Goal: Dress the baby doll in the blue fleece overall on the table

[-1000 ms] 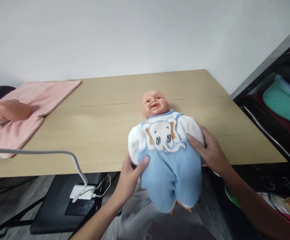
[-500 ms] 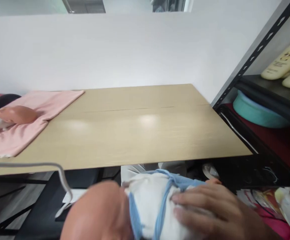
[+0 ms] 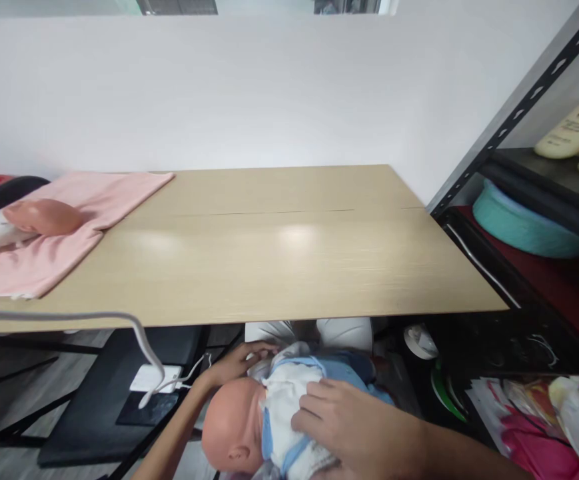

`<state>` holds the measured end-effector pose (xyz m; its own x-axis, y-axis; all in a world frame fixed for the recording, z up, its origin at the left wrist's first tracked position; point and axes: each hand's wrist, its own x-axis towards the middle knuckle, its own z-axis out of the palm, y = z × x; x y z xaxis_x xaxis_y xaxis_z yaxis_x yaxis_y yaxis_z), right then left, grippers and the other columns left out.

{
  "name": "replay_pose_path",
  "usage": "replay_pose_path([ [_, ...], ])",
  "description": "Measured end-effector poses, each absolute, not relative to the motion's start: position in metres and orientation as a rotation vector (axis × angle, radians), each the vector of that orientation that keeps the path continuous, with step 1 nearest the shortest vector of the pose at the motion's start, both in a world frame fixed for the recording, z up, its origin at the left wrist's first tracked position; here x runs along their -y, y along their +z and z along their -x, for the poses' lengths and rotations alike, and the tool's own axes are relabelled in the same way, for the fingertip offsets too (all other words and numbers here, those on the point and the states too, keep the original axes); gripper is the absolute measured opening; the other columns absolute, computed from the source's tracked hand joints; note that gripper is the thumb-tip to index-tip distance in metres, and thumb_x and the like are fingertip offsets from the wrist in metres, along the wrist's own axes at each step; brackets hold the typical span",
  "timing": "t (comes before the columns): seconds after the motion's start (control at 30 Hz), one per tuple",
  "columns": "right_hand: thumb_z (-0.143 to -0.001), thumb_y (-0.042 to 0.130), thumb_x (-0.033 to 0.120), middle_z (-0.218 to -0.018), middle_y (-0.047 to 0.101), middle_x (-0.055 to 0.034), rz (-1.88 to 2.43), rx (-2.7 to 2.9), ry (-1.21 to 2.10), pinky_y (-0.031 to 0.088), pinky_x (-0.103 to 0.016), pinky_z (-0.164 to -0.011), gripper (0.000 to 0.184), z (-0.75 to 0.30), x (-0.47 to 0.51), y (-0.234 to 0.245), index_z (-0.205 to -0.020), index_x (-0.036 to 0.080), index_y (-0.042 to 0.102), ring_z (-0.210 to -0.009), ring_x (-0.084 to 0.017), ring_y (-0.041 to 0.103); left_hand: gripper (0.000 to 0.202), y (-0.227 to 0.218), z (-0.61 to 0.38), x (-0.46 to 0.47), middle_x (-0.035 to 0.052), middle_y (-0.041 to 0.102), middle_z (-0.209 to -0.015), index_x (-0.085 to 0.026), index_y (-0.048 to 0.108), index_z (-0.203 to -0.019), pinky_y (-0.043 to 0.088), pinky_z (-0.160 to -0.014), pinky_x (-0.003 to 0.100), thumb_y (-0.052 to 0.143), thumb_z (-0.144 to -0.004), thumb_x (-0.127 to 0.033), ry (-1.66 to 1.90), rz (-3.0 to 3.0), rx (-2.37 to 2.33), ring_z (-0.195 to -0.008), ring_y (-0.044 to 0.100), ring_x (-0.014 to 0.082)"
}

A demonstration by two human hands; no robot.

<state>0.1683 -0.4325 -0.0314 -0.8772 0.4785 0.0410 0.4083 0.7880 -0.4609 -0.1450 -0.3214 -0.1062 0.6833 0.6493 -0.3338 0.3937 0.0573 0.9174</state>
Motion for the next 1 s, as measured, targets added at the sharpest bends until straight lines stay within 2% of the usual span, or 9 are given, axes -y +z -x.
replay_pose_path([
  [0.07,-0.108,0.072,0.063,-0.109,0.083,-0.0103,0.621,2.850,0.621,0.054,-0.041,-0.087,0.044,-0.163,0.430,-0.037,-0.114,0.020,0.071,-0.103,-0.029,0.074,0.056,-0.097,0.156,0.324,0.0130,0.073,-0.163,-0.030,0.077,-0.149,0.041,-0.141,0.063,0.070,-0.110,-0.068,0.253,-1.592,-0.892,-0.158,0.062,0.0388],
  [0.13,-0.111,0.070,0.060,-0.105,0.084,-0.0062,0.562,2.846,0.590,0.055,-0.041,-0.087,0.038,-0.161,0.431,-0.040,-0.115,0.022,0.070,-0.101,-0.027,0.074,0.064,-0.086,0.154,0.335,0.0138,0.069,-0.168,-0.032,0.072,-0.158,0.043,-0.138,0.063,0.078,-0.105,-0.067,0.293,-1.656,-0.754,-0.159,0.061,0.0401],
  [0.3,-0.123,0.054,0.048,-0.101,0.084,0.0033,0.541,2.816,0.494,0.060,-0.036,-0.078,0.030,-0.163,0.442,-0.036,-0.104,0.030,0.070,-0.087,-0.020,0.073,0.086,-0.080,0.111,0.369,0.0139,0.079,-0.141,-0.032,0.076,-0.145,0.058,-0.120,0.056,0.105,-0.074,-0.070,0.280,-1.879,-0.292,-0.131,0.071,0.0401],
  [0.5,-0.118,0.063,0.031,-0.082,0.076,0.0049,0.546,2.789,0.255,0.064,-0.033,-0.069,0.026,-0.184,0.478,-0.064,-0.093,0.026,0.070,-0.073,-0.015,0.067,0.055,-0.106,0.099,0.350,0.0087,0.077,-0.128,-0.031,0.076,-0.132,0.054,-0.114,0.049,0.098,-0.086,-0.052,0.310,-1.903,-0.319,-0.122,0.068,0.0334],
  [0.6,-0.112,0.063,0.035,-0.078,0.076,0.0035,0.733,2.692,0.166,0.074,-0.035,-0.081,0.025,-0.204,0.504,-0.093,-0.089,0.032,0.072,-0.071,-0.019,0.072,0.042,-0.118,0.112,0.335,0.0086,0.074,-0.123,-0.027,0.075,-0.123,0.053,-0.109,0.049,0.089,-0.087,-0.045,0.378,-1.787,-0.405,-0.115,0.067,0.0317],
  [0.73,-0.091,0.075,0.030,-0.070,0.073,0.0002,1.123,2.397,0.268,0.077,-0.053,-0.095,0.012,-0.228,0.529,-0.120,-0.084,0.039,0.071,-0.069,-0.028,0.077,0.035,-0.124,0.125,0.330,0.0082,0.072,-0.111,-0.022,0.074,-0.104,0.054,-0.101,0.045,0.086,-0.087,-0.051,0.438,-1.651,-0.474,-0.105,0.067,0.0289],
  [0.8,-0.086,0.076,0.030,-0.080,0.079,-0.0017,1.179,2.292,0.413,0.075,-0.056,-0.103,0.011,-0.238,0.532,-0.117,-0.086,0.039,0.070,-0.078,-0.031,0.081,0.038,-0.125,0.127,0.334,0.0084,0.073,-0.104,-0.022,0.073,-0.097,0.056,-0.098,0.044,0.089,-0.088,-0.055,0.458,-1.642,-0.434,-0.103,0.068,0.0282],
  [0.9,-0.084,0.075,0.027,-0.119,0.086,-0.0074,1.224,2.190,0.666,0.067,-0.061,-0.119,0.017,-0.247,0.520,-0.090,-0.099,0.034,0.072,-0.117,-0.034,0.084,0.039,-0.126,0.128,0.340,0.0096,0.076,-0.106,-0.024,0.077,-0.099,0.057,-0.100,0.046,0.094,-0.085,-0.056,0.457,-1.681,-0.345,-0.106,0.069,0.0290],
  [1.0,-0.095,0.066,0.034,-0.157,0.074,-0.0160,1.203,2.068,0.951,0.060,-0.063,-0.127,0.028,-0.244,0.486,-0.056,-0.121,0.029,0.073,-0.151,-0.038,0.070,0.045,-0.123,0.122,0.349,0.0104,0.078,-0.116,-0.025,0.082,-0.111,0.056,-0.110,0.053,0.097,-0.078,-0.052,0.410,-1.746,-0.314,-0.115,0.071,0.0324],
])
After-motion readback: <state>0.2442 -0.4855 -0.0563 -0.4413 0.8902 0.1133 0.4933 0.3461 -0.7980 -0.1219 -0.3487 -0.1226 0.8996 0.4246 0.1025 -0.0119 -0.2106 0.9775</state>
